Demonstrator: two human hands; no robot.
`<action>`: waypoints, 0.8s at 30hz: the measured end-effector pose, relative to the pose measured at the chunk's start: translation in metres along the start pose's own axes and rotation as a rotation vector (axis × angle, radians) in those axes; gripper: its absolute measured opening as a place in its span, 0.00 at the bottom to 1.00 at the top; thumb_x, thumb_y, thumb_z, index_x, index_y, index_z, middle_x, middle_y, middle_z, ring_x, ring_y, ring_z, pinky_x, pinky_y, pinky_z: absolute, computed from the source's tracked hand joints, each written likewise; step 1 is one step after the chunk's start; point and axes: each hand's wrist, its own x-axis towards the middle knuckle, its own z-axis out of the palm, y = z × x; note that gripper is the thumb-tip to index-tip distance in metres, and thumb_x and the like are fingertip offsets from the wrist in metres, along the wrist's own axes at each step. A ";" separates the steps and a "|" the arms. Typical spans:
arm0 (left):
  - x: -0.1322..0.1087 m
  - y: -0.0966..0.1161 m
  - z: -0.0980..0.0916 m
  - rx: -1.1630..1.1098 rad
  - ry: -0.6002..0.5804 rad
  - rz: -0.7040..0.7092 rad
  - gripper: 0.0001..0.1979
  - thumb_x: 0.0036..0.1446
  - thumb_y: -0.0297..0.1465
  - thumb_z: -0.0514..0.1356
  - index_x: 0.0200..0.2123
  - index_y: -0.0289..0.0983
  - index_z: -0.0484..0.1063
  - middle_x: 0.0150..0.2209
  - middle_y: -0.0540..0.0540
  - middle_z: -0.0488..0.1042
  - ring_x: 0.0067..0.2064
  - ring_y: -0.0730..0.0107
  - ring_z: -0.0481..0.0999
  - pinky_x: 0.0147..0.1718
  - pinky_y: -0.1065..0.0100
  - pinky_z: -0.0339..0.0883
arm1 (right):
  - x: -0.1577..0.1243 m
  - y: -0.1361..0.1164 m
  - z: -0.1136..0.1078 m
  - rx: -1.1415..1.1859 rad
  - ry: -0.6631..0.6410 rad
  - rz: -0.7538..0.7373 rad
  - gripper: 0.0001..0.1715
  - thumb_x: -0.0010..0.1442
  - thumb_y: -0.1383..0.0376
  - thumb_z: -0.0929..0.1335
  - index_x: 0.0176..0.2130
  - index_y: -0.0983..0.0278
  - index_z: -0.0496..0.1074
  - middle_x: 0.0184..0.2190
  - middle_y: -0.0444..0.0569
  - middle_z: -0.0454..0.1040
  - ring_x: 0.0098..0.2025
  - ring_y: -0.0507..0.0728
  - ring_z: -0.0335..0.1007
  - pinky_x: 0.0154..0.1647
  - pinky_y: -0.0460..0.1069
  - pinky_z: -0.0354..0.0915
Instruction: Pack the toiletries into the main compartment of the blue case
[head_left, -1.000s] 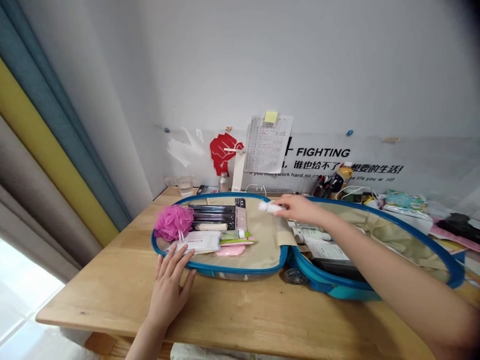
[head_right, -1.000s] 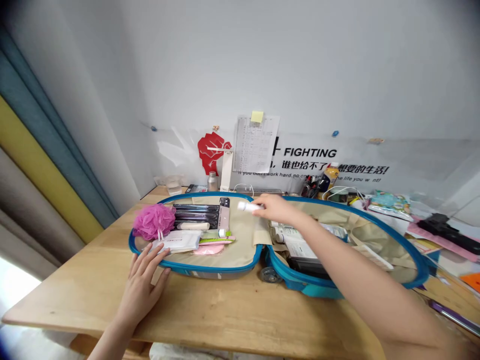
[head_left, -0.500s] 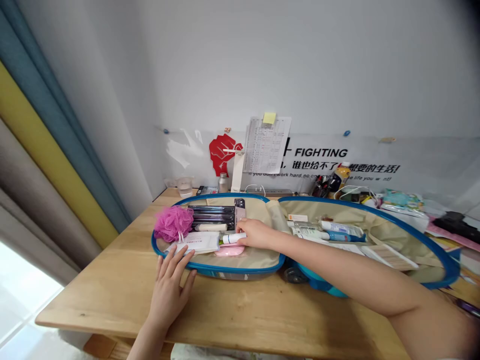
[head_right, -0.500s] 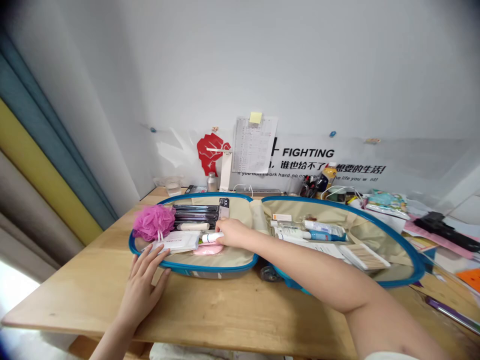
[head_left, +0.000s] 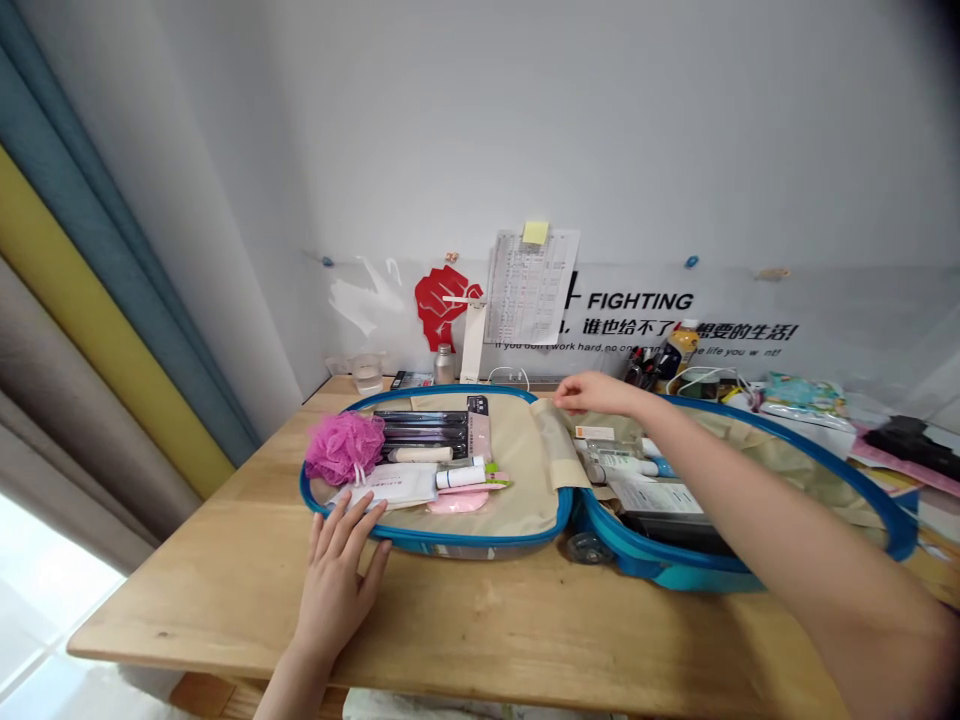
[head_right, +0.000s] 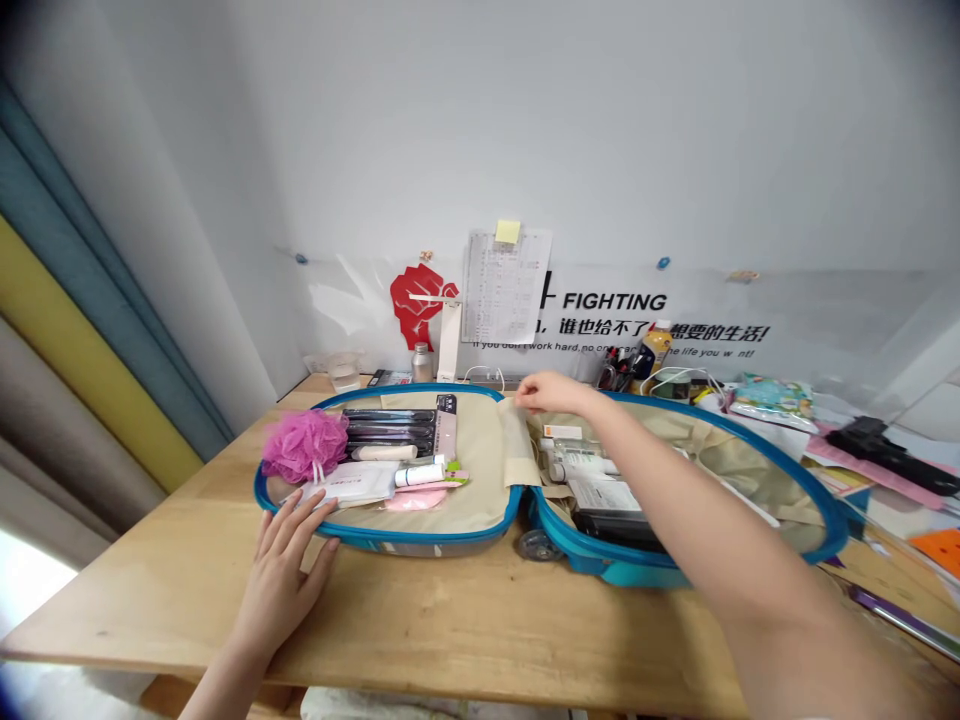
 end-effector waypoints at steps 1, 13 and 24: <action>0.000 0.000 0.000 -0.004 -0.003 -0.001 0.21 0.63 0.32 0.53 0.59 0.44 0.63 0.58 0.42 0.71 0.65 0.53 0.61 0.65 0.48 0.47 | -0.006 0.016 -0.006 -0.002 -0.037 0.020 0.13 0.52 0.56 0.68 0.33 0.62 0.76 0.29 0.48 0.78 0.32 0.54 0.74 0.37 0.49 0.69; 0.000 0.000 -0.001 0.000 -0.007 -0.009 0.21 0.63 0.32 0.54 0.60 0.44 0.63 0.58 0.42 0.71 0.65 0.54 0.62 0.65 0.48 0.47 | -0.049 0.092 0.037 -0.032 -0.222 0.074 0.21 0.37 0.55 0.73 0.34 0.61 0.78 0.35 0.51 0.78 0.40 0.61 0.75 0.43 0.52 0.69; 0.000 -0.001 0.001 -0.014 0.007 -0.020 0.21 0.63 0.33 0.54 0.59 0.45 0.65 0.57 0.43 0.72 0.64 0.54 0.64 0.65 0.48 0.48 | -0.051 0.084 0.039 -0.022 -0.189 0.042 0.18 0.38 0.52 0.71 0.28 0.61 0.73 0.27 0.46 0.76 0.32 0.58 0.73 0.36 0.51 0.67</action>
